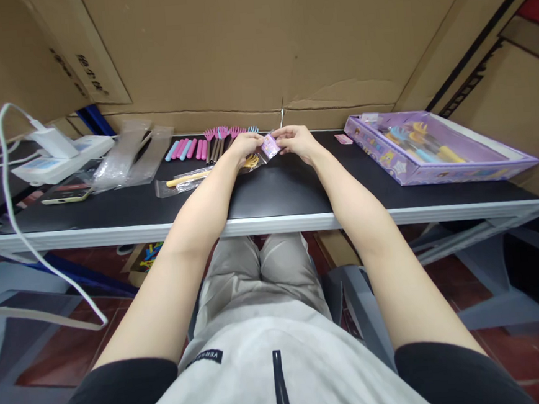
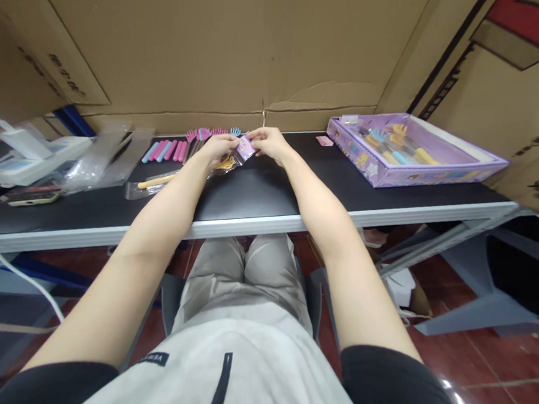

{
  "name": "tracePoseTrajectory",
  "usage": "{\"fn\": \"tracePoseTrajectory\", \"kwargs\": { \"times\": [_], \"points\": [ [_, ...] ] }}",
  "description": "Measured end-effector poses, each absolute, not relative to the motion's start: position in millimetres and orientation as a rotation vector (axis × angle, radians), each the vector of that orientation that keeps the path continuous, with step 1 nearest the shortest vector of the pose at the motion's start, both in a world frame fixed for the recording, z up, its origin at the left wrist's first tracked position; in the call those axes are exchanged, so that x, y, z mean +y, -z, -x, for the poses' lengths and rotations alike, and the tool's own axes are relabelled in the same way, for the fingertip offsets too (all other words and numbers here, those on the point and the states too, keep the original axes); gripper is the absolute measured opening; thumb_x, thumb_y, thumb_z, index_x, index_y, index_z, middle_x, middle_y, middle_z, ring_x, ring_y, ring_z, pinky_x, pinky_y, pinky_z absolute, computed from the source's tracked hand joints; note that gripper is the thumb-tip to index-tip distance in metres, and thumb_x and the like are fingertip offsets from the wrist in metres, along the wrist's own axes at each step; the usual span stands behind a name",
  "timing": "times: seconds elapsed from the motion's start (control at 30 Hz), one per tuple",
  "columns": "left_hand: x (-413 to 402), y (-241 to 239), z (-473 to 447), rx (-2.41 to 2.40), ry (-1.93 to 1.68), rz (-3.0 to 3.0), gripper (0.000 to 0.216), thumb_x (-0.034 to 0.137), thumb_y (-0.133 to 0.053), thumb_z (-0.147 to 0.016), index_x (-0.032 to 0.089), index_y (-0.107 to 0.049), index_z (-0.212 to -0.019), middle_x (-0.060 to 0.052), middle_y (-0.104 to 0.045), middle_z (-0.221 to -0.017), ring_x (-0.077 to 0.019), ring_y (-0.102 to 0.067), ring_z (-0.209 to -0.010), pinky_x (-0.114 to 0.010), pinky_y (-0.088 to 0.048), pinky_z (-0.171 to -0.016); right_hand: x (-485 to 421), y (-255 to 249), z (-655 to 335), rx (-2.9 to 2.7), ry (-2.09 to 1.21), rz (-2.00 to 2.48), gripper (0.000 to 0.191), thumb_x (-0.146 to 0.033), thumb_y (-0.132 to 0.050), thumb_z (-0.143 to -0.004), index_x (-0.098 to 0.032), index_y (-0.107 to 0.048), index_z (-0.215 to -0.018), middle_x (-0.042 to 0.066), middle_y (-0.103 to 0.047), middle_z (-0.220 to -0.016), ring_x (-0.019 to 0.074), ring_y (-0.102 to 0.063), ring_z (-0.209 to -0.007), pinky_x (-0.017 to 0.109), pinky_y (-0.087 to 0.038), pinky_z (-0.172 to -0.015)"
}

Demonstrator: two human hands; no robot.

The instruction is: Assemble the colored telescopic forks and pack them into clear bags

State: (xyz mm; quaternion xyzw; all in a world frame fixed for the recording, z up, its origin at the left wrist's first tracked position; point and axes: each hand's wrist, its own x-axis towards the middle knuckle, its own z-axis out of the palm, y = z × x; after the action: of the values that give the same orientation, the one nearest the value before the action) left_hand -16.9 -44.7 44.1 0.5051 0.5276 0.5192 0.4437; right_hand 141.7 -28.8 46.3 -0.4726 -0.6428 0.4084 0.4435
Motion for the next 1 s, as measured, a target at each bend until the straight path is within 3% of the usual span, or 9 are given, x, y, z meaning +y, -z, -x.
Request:
{"fn": "tracePoseTrajectory", "kwargs": {
  "times": [0.23,0.73,0.87,1.0],
  "points": [
    [-48.3,-45.6,15.8,1.319,-1.293,-1.254,0.045,-0.006,-0.061,-0.093,0.016,-0.061,-0.054,0.002,-0.056,-0.055,-0.0105,-0.047,-0.057,-0.022,-0.046,-0.069,-28.3,-45.4,-142.6,-1.633,-1.034,1.16,0.023,0.004,-0.076,-0.079,-0.014,-0.077,-0.094,-0.001,-0.069,-0.074,0.0102,-0.064,-0.067,0.021,-0.062,-0.066],
    [-40.1,-37.5,17.6,1.291,-1.311,-1.249,0.037,-0.006,-0.063,-0.084,0.017,-0.062,-0.056,0.002,-0.057,-0.057,-0.0135,-0.054,-0.062,-0.025,-0.051,-0.079,-33.0,-45.2,-141.2,-1.737,-1.007,1.205,0.021,-0.003,-0.079,-0.083,-0.015,-0.083,-0.1,0.003,-0.076,-0.082,0.0104,-0.064,-0.068,0.02,-0.058,-0.064],
    [-36.8,-37.6,18.3,1.293,-1.347,-1.206,0.037,-0.005,-0.061,-0.087,0.017,-0.062,-0.058,0.002,-0.059,-0.06,-0.0133,-0.055,-0.063,-0.025,-0.051,-0.079,-29.7,-42.7,-140.6,-1.738,-1.01,1.189,0.025,-0.009,-0.081,-0.087,-0.017,-0.083,-0.11,0.002,-0.076,-0.084,0.0102,-0.066,-0.07,0.018,-0.057,-0.064],
    [-36.1,-37.7,18.0,1.261,-1.346,-1.215,0.036,-0.007,-0.062,-0.084,0.017,-0.061,-0.058,0.002,-0.058,-0.059,-0.0125,-0.054,-0.063,-0.024,-0.049,-0.078,-26.0,-42.7,-137.7,-1.615,-1.002,1.136,0.038,-0.022,-0.078,-0.097,-0.024,-0.077,-0.135,0.001,-0.078,-0.101,0.0084,-0.07,-0.072,0.016,-0.056,-0.063]
  ]
}}
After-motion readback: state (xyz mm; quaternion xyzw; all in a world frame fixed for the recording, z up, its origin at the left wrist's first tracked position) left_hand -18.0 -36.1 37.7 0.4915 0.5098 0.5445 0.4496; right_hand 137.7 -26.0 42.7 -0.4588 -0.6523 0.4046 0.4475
